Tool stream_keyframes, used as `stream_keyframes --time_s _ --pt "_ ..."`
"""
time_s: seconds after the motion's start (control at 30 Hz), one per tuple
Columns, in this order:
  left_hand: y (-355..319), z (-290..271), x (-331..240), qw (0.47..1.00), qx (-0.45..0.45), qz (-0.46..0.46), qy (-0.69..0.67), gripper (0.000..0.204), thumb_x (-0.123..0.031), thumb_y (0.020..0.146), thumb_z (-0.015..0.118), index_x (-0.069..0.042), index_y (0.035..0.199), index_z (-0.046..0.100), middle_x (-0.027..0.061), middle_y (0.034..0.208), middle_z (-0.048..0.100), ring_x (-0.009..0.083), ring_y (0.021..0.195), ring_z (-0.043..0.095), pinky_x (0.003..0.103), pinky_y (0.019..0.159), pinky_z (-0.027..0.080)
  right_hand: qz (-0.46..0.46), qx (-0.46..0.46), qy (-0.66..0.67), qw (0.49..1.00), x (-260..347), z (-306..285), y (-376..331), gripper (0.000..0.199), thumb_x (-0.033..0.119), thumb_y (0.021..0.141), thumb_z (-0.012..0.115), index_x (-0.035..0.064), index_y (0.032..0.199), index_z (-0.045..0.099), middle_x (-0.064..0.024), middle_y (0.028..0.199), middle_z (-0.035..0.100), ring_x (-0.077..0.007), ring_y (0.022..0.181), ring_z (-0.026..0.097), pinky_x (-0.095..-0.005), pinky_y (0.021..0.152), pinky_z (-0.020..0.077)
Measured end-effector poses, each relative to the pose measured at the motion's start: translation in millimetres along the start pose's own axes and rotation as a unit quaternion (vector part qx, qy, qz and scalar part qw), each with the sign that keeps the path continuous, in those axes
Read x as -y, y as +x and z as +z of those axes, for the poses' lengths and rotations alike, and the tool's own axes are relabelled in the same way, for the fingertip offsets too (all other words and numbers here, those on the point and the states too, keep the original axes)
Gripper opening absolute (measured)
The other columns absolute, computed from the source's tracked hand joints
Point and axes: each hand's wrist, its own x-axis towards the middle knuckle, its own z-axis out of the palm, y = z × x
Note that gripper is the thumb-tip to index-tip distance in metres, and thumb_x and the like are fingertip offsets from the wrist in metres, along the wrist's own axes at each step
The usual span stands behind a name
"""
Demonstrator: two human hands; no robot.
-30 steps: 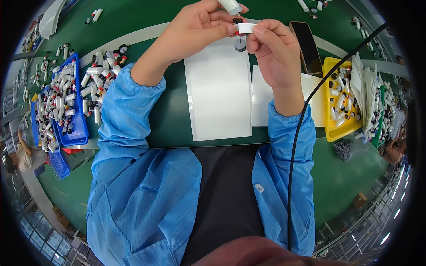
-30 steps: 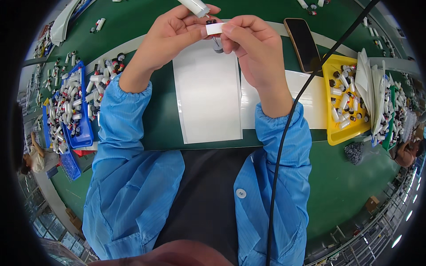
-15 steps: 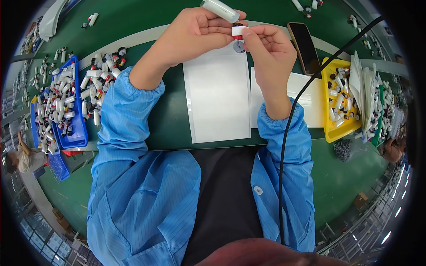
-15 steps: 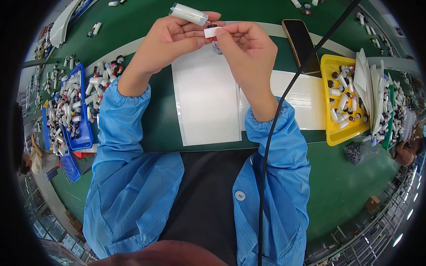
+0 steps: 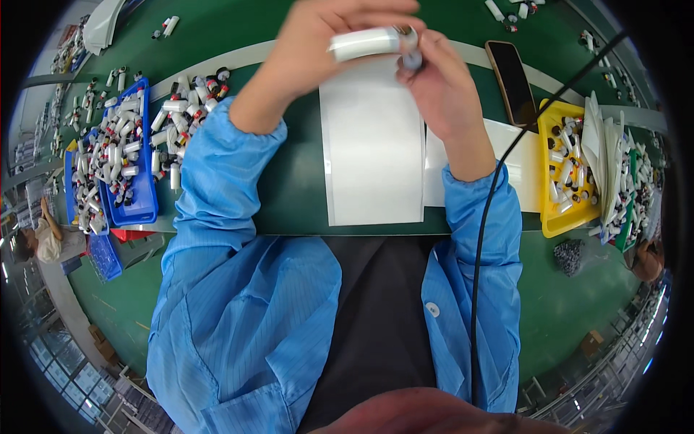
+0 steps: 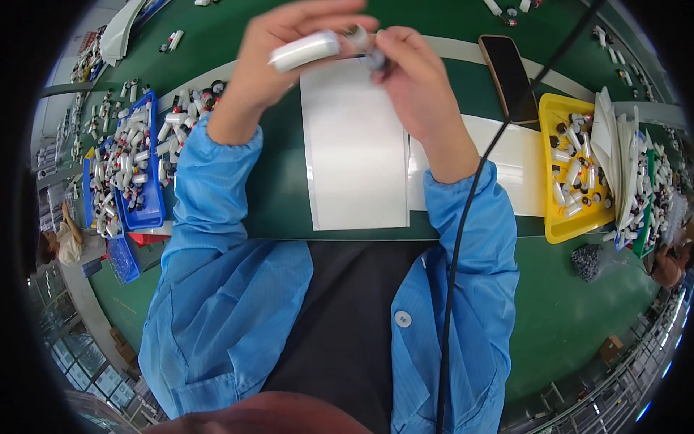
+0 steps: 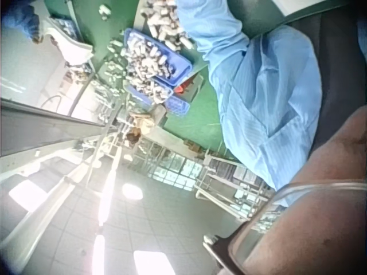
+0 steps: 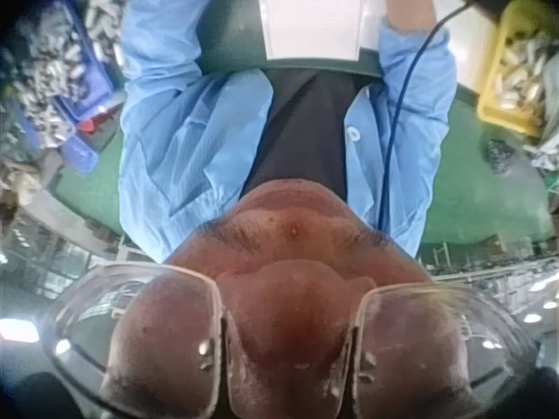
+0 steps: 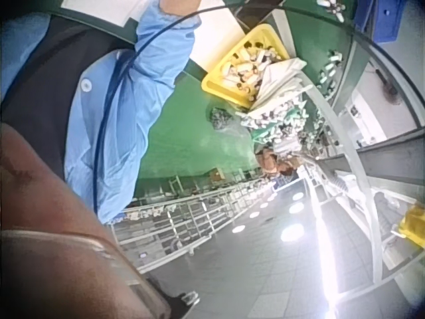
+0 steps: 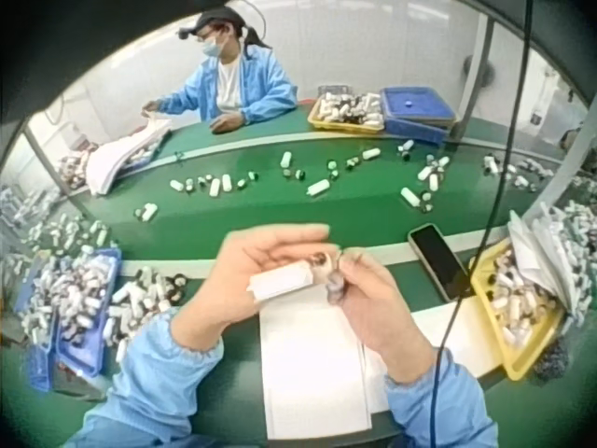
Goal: Manually assembling small components, likely electronics or batteries, by wrapping and connecting small wires/boards.
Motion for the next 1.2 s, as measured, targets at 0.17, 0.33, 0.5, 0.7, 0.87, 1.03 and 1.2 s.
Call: stream_keyframes --time_s 0.17,0.33,0.5,0.7,0.87,1.03,1.2 --pt "-22.2 -98.4 -27.8 0.960 -0.149 -0.038 0.233 0.038 -0.005 0.088 0.073 0.005 0.123 0.062 0.0162 0.111 0.070 0.0186 0.099 0.069 0.029 0.089 0.056 -0.145 0.059 -0.574 0.804 -24.9 11.0 -11.9 0.014 0.010 0.091 0.060 0.0026 0.100 0.067 -0.0077 0.087 0.061 -0.0234 0.077 0.063 -0.0368 0.069 0.0528" --pt "-62.8 -264.4 -42.4 0.823 -0.162 -0.296 0.456 0.050 -0.016 0.081 0.079 0.001 0.125 0.063 0.0131 0.099 0.074 0.0158 0.089 0.070 0.028 0.081 0.055 -0.145 0.072 -0.700 0.696 -33.3 33.3 -18.0 0.014 0.009 0.083 0.065 0.0004 0.094 0.065 -0.0162 0.092 0.060 -0.0351 0.081 0.064 -0.0422 0.071 0.0541" --pt "-50.4 -349.5 47.7 0.655 -0.119 -0.103 0.739 0.060 -0.034 0.078 0.078 -0.002 0.127 0.062 0.0200 0.110 0.071 0.0340 0.102 0.069 0.043 0.091 0.053 -0.116 0.067 -0.679 0.721 -30.7 25.9 -14.2 0.014 0.007 0.084 0.063 -0.0007 0.096 0.065 -0.0164 0.093 0.059 -0.0367 0.080 0.064 -0.0431 0.071 0.0540" --pt "23.4 -408.2 133.6 0.691 -0.359 -0.286 0.558 0.063 -0.044 0.087 0.063 -0.005 0.136 0.054 0.0237 0.125 0.064 0.0391 0.116 0.061 0.043 0.097 0.049 -0.132 0.077 -0.668 0.728 -25.1 29.1 -16.6 0.022 0.003 0.083 0.061 -0.0017 0.104 0.066 -0.0174 0.093 0.059 -0.0372 0.081 0.064 -0.0430 0.072 0.0547" --pt "33.1 -414.8 156.4 0.669 -0.367 -0.371 0.530 0.070 -0.047 0.079 0.071 0.004 0.126 0.060 0.0253 0.114 0.068 0.0394 0.105 0.066 0.044 0.089 0.052 -0.131 0.077 -0.695 0.703 -27.5 28.5 -12.6 0.022 0.001 0.079 0.062 -0.0026 0.101 0.065 -0.0172 0.091 0.059 -0.0351 0.081 0.065 -0.0415 0.071 0.0549" --pt "18.4 -435.8 137.4 0.760 -0.440 -0.316 0.360 0.039 -0.034 0.085 0.070 0.000 0.106 0.070 0.0139 0.089 0.069 0.0287 0.080 0.064 0.040 0.073 0.050 -0.130 0.073 -0.707 0.691 -27.4 35.4 -14.5 0.022 0.004 0.077 0.064 -0.0020 0.098 0.062 -0.0169 0.086 0.058 -0.0332 0.078 0.063 -0.0407 0.070 0.0550" --pt "29.5 -335.2 41.5 0.894 -0.347 -0.122 0.257 0.026 -0.028 0.097 0.061 -0.005 0.110 0.062 0.0012 0.102 0.060 0.0119 0.098 0.050 0.028 0.091 0.036 -0.175 0.093 -0.721 0.664 -34.0 24.0 -18.7 0.021 0.005 0.077 0.063 -0.0008 0.097 0.060 -0.0158 0.086 0.056 -0.0319 0.079 0.064 -0.0411 0.069 0.0547"
